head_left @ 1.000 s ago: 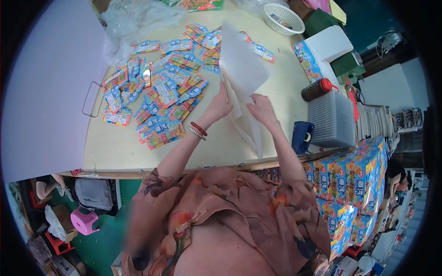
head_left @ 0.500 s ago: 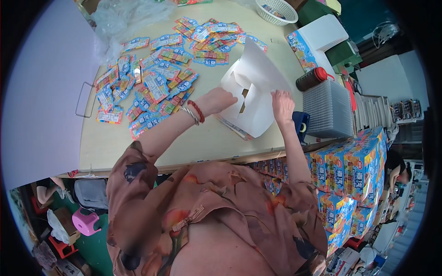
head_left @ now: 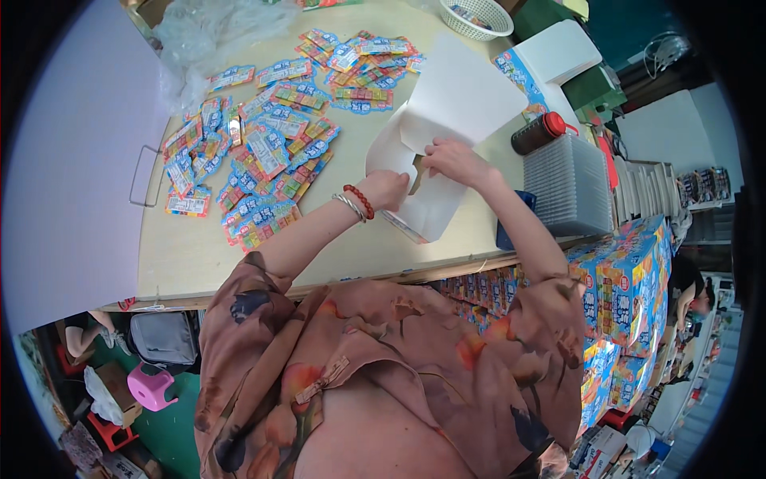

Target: Organizing and packaging small product packets into boxes.

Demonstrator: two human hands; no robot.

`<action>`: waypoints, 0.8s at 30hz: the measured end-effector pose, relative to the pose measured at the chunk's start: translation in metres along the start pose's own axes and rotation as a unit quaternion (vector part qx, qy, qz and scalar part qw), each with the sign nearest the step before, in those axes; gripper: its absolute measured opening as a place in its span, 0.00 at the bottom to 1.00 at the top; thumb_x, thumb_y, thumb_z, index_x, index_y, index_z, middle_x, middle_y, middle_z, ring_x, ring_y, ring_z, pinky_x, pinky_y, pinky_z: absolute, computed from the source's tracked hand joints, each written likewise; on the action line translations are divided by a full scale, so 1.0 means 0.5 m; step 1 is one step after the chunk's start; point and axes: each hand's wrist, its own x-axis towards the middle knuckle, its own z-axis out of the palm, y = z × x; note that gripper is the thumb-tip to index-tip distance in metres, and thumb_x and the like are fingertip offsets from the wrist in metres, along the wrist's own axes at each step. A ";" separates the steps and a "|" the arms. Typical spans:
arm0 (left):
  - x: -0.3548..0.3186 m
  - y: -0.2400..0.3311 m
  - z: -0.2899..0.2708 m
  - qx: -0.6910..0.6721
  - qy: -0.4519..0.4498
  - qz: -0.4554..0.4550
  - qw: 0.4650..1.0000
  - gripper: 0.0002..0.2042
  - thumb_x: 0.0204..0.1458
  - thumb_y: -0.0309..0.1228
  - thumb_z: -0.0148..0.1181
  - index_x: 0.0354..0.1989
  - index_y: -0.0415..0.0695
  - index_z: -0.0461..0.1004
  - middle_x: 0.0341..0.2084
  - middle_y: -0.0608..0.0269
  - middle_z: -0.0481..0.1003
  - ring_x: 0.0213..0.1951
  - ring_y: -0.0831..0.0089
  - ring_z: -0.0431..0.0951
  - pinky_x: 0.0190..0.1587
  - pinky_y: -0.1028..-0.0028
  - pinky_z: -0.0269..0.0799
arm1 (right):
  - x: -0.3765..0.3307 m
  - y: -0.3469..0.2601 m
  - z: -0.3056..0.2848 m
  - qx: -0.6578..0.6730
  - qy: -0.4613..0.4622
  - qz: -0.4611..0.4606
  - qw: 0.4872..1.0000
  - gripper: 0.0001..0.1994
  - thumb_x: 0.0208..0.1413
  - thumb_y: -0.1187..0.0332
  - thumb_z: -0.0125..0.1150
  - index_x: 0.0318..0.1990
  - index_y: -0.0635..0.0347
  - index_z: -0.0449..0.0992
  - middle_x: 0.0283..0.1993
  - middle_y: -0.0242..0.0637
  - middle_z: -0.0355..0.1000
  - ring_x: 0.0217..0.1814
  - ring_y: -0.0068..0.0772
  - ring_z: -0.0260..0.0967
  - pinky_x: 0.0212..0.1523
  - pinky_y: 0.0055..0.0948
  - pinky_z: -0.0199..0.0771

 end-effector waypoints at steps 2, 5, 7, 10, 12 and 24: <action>-0.027 0.014 -0.005 -0.018 0.003 -0.005 1.000 0.07 0.51 0.24 0.47 0.34 0.37 0.71 0.24 0.49 0.77 0.30 0.52 0.79 0.34 0.59 0.75 | 0.013 0.026 -0.001 0.038 -0.081 0.022 0.996 0.05 0.42 0.69 0.62 0.27 0.57 0.74 0.32 0.33 0.70 0.38 0.37 0.65 0.41 0.33 0.68; -0.039 0.023 0.019 0.002 0.024 0.021 0.999 0.10 0.50 0.26 0.50 0.38 0.36 0.73 0.26 0.51 0.78 0.32 0.53 0.80 0.34 0.56 0.77 | 0.047 0.036 0.028 0.071 -0.121 0.051 0.989 0.04 0.42 0.71 0.62 0.27 0.58 0.74 0.32 0.34 0.70 0.42 0.41 0.68 0.42 0.33 0.69; -0.021 0.058 0.024 0.093 -0.060 -0.019 0.994 0.11 0.51 0.27 0.50 0.40 0.38 0.73 0.28 0.51 0.77 0.32 0.53 0.80 0.29 0.53 0.75 | 0.068 0.033 0.061 0.084 -0.145 0.060 0.984 0.07 0.41 0.73 0.63 0.31 0.58 0.74 0.34 0.34 0.71 0.44 0.43 0.68 0.42 0.34 0.70; -0.014 0.073 0.048 0.231 -0.089 -0.010 0.969 0.15 0.53 0.37 0.53 0.45 0.42 0.74 0.36 0.53 0.73 0.34 0.55 0.79 0.22 0.50 0.76 | 0.093 0.009 0.086 0.035 -0.060 0.137 0.988 0.15 0.40 0.77 0.64 0.40 0.58 0.71 0.40 0.34 0.70 0.46 0.45 0.69 0.42 0.37 0.71; -0.004 0.083 0.030 0.124 -0.072 -0.002 0.990 0.24 0.49 0.51 0.57 0.44 0.41 0.74 0.39 0.51 0.71 0.38 0.54 0.78 0.26 0.51 0.78 | 0.085 0.002 0.081 0.070 -0.047 0.179 0.980 0.22 0.40 0.79 0.65 0.45 0.56 0.67 0.44 0.37 0.68 0.44 0.47 0.70 0.40 0.39 0.72; 0.076 -0.065 -0.002 0.099 -0.048 0.024 0.994 0.25 0.41 0.45 0.68 0.46 0.45 0.71 0.43 0.54 0.69 0.48 0.55 0.71 0.44 0.51 0.73 | -0.384 -0.129 -0.310 0.086 0.080 0.479 0.870 0.11 0.39 0.79 0.63 0.34 0.62 0.73 0.33 0.39 0.70 0.43 0.44 0.67 0.43 0.37 0.67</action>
